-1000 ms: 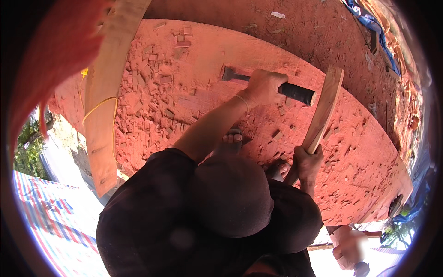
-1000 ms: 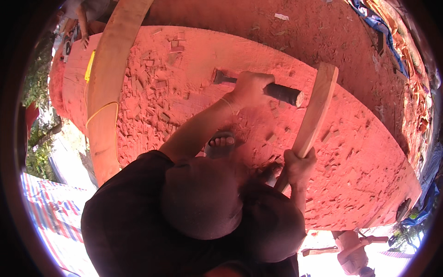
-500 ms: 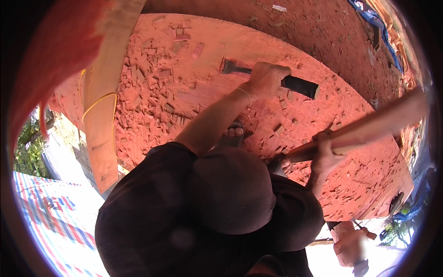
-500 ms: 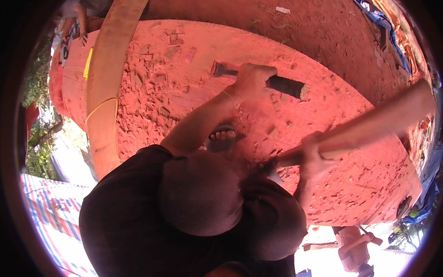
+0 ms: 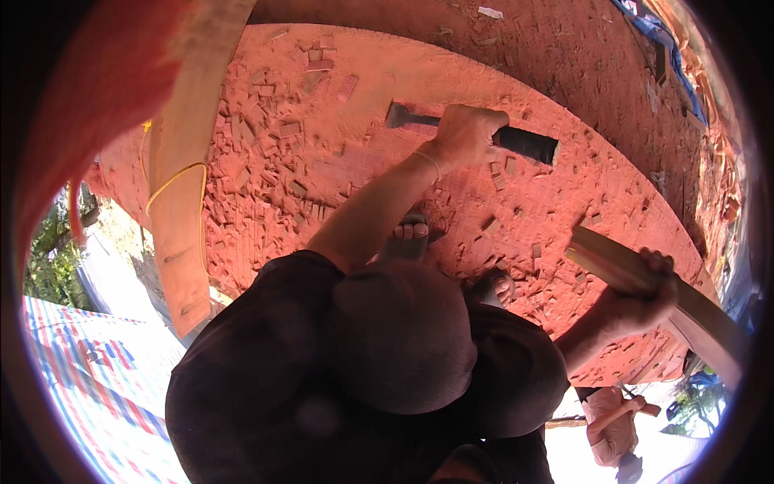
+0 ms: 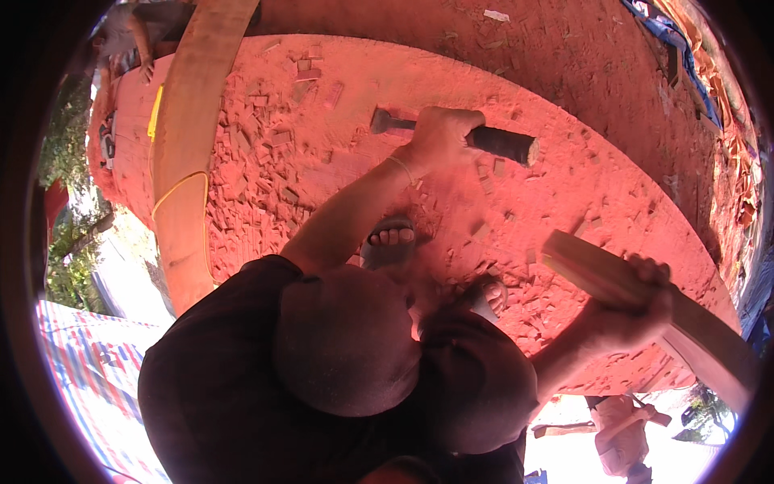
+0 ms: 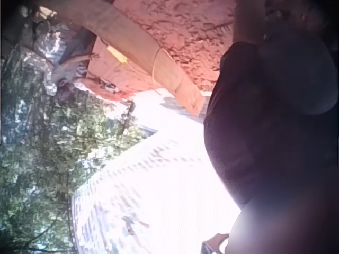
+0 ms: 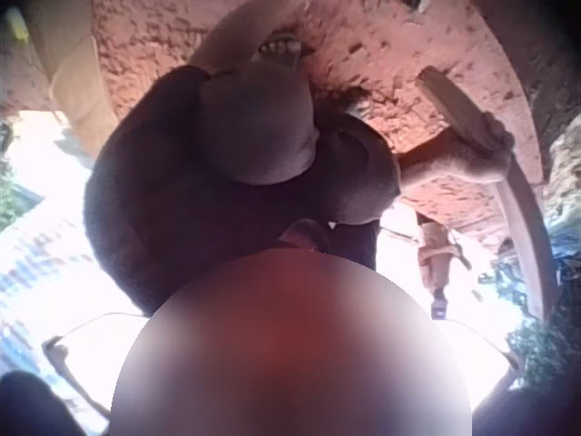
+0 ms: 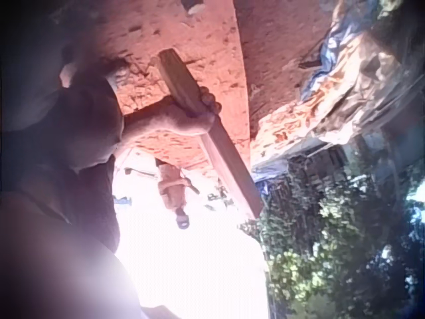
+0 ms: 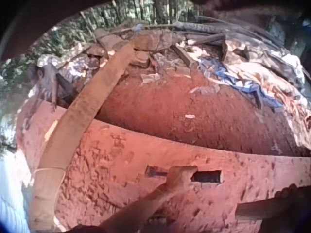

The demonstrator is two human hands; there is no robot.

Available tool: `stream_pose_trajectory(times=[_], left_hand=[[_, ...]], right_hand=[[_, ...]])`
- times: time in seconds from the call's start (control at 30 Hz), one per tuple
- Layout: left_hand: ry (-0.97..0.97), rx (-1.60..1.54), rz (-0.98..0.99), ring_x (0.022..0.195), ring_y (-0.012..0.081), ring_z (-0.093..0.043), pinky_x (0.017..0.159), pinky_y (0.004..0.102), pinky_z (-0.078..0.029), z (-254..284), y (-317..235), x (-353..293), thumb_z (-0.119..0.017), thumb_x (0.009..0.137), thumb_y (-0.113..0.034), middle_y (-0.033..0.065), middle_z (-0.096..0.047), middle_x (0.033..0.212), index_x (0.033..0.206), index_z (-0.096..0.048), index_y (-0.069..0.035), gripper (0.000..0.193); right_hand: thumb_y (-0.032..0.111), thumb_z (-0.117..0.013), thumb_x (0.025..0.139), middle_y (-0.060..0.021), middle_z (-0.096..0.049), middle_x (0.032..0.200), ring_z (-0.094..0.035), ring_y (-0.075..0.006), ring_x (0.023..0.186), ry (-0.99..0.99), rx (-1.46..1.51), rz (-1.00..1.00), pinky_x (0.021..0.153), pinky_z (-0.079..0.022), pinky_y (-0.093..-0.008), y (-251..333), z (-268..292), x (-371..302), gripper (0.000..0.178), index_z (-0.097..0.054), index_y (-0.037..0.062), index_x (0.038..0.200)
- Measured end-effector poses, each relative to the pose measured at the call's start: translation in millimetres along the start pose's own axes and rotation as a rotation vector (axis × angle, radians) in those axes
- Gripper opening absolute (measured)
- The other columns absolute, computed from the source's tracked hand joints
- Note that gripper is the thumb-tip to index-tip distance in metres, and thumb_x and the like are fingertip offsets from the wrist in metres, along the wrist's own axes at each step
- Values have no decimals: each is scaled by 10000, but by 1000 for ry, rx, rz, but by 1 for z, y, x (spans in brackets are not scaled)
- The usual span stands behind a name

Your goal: The person uses a chisel and a wooden mallet to carve a rectangular recess into a large red wooden slab. They repeatedly strike the chisel to remove wood chips and deepen the cut.

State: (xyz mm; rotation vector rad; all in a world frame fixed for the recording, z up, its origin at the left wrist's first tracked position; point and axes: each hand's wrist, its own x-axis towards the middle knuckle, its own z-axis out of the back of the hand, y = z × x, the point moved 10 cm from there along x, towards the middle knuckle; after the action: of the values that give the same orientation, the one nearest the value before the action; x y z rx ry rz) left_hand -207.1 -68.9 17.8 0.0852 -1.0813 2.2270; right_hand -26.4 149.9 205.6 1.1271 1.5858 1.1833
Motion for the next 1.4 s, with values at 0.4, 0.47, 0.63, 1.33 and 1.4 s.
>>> stream_pose_trajectory(times=[0.4, 0.47, 0.63, 1.33, 1.4], left_hand=[[-58, -111, 27, 623, 321, -665, 554, 413, -493, 32, 4, -11, -782, 659, -232, 98, -633, 647, 712, -620, -116, 206], [-71, -144, 13, 614, 326, -660, 545, 415, -487, 43, 3, -12, -779, 663, -225, 100, -620, 629, 710, -618, -117, 200], [-89, -130, 10, 615, 326, -660, 545, 416, -481, 50, 1, -7, -788, 660, -237, 100, -618, 628, 712, -615, -119, 215], [8, 1, 62, 669, 349, -656, 567, 438, -478, 17, 11, 1, -743, 657, -177, 108, -628, 671, 737, -617, -100, 168], [0, -3, 61, 670, 349, -655, 571, 439, -477, 13, 12, 1, -741, 648, -189, 106, -628, 670, 735, -614, -105, 175]], right_hand=[[78, -688, 818, -81, -632, 705, -596, -171, 622, 385, -664, 14, 609, -487, -319, -32, 91, 45, 106, -643, -10, 855], [114, -694, 834, -88, -626, 693, -595, -180, 640, 375, -600, 81, 646, -483, -324, -6, 76, 53, 142, -653, -22, 849], [207, -706, 846, -94, -616, 721, -581, -187, 683, 467, -603, 166, 690, -467, -338, 13, 76, 75, 250, -670, -38, 876], [143, -655, 844, -109, -638, 835, -617, -198, 802, 490, -354, 80, 799, -510, -342, 3, 28, 68, 215, -625, -29, 968], [165, -620, 862, -129, -635, 898, -613, -220, 860, 394, -94, 86, 836, -503, -353, 33, -6, 58, 222, -626, -32, 964]])
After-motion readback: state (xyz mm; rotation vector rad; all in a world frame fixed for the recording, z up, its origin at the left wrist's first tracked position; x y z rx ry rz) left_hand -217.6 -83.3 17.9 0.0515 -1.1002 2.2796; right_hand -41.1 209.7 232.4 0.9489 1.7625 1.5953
